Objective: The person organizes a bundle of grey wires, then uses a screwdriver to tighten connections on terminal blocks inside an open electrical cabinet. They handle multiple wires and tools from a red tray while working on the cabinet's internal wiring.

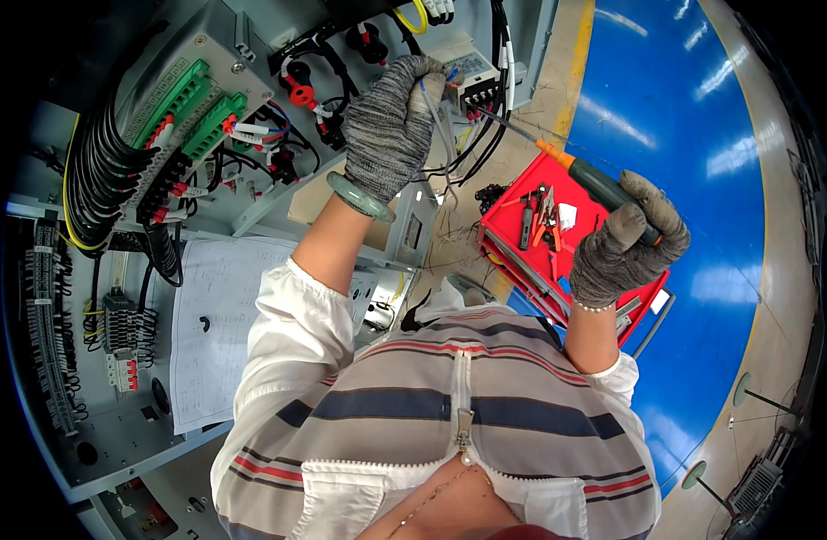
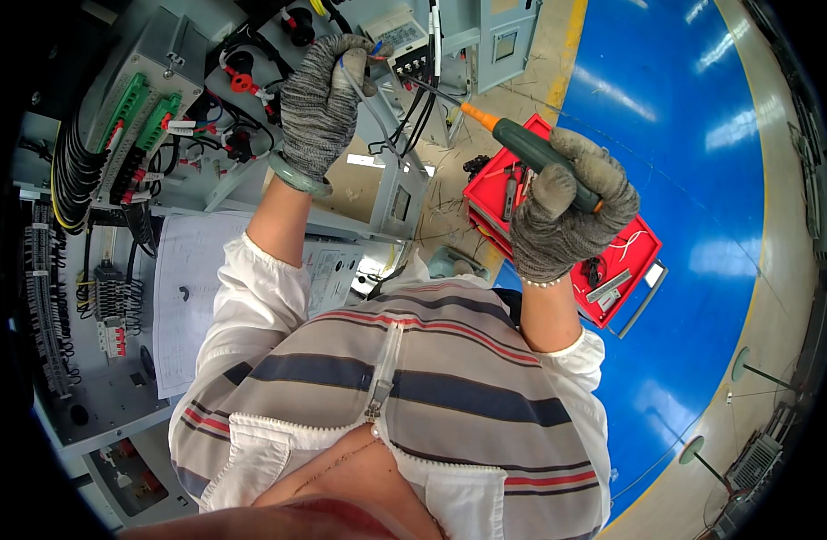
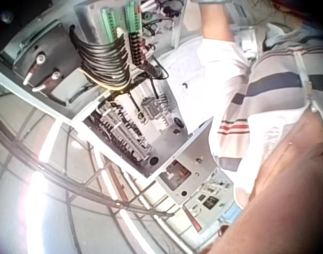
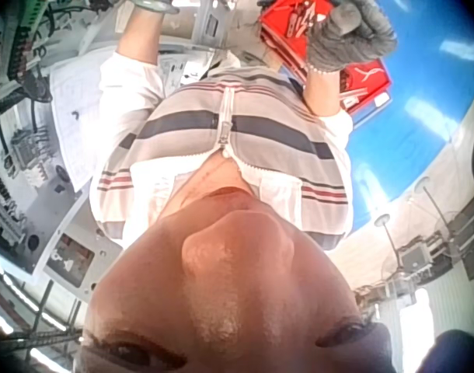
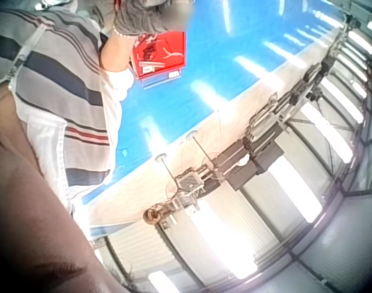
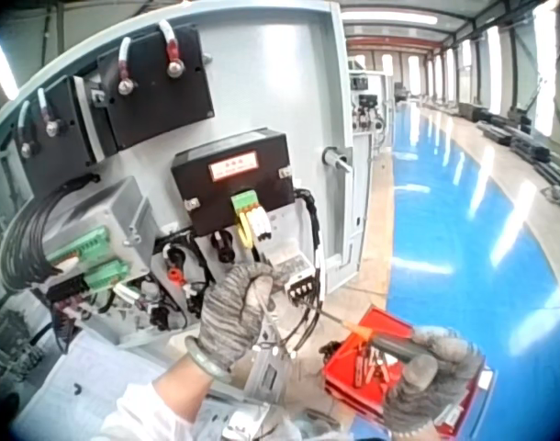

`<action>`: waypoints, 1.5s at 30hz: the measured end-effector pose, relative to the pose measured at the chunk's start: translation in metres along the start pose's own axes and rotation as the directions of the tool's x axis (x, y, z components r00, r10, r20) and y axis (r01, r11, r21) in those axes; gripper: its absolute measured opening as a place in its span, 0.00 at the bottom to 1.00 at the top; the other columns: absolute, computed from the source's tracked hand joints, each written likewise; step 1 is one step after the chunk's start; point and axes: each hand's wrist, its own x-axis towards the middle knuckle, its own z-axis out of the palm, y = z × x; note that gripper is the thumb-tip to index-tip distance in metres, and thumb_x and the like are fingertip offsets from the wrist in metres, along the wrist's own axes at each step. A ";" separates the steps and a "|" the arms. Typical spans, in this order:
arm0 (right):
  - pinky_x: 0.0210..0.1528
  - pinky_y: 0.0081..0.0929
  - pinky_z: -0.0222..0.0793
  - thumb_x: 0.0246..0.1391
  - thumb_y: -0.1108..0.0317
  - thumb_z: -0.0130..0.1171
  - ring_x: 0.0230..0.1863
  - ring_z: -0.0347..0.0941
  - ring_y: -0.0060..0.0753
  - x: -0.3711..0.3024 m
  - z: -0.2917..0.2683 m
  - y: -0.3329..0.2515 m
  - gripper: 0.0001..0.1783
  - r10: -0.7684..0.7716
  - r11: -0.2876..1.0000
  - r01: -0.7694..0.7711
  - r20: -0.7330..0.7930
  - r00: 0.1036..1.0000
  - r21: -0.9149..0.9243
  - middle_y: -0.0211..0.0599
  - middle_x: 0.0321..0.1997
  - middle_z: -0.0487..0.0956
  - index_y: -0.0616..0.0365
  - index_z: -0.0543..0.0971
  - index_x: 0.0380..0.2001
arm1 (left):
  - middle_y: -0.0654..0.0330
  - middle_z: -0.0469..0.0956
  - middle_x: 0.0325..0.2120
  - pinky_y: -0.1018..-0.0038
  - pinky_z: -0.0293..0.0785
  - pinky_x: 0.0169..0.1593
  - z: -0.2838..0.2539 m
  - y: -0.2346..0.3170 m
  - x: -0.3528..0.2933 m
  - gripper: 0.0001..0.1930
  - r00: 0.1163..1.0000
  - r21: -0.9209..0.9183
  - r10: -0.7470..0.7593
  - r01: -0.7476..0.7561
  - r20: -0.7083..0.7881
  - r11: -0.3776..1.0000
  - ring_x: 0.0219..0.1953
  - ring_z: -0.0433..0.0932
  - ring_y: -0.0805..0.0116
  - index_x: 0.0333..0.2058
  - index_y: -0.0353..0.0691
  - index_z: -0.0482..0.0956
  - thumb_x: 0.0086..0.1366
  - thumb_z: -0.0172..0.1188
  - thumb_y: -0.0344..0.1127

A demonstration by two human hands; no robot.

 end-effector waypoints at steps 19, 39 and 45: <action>0.18 0.19 0.64 0.54 0.57 0.54 0.22 0.71 0.22 0.004 -0.025 -0.062 0.24 0.812 0.386 -0.916 0.511 0.281 -0.110 0.32 0.25 0.75 0.58 0.69 0.51 | 0.54 0.78 0.28 0.69 0.73 0.36 0.002 0.009 0.002 0.08 0.999 0.045 0.033 -0.033 -0.008 0.998 0.30 0.78 0.57 0.35 0.41 0.76 0.62 0.52 0.36; 0.43 0.31 0.67 0.43 0.77 0.57 0.42 0.69 0.36 -0.035 -0.018 -0.045 0.19 0.458 0.889 -0.443 0.211 0.864 -0.117 0.43 0.39 0.73 0.62 0.71 0.43 | 0.54 0.78 0.28 0.72 0.73 0.36 0.004 0.007 0.002 0.08 1.000 0.014 0.008 -0.008 -0.029 1.000 0.29 0.78 0.61 0.36 0.39 0.76 0.62 0.51 0.35; 0.48 0.34 0.64 0.47 0.76 0.55 0.44 0.69 0.39 -0.030 -0.016 -0.036 0.16 0.195 0.948 -0.126 0.220 0.956 -0.291 0.45 0.41 0.73 0.62 0.70 0.42 | 0.61 0.77 0.30 0.80 0.74 0.31 0.002 -0.006 0.003 0.09 1.000 -0.086 0.021 -0.023 -0.023 0.996 0.27 0.76 0.76 0.39 0.36 0.74 0.64 0.53 0.35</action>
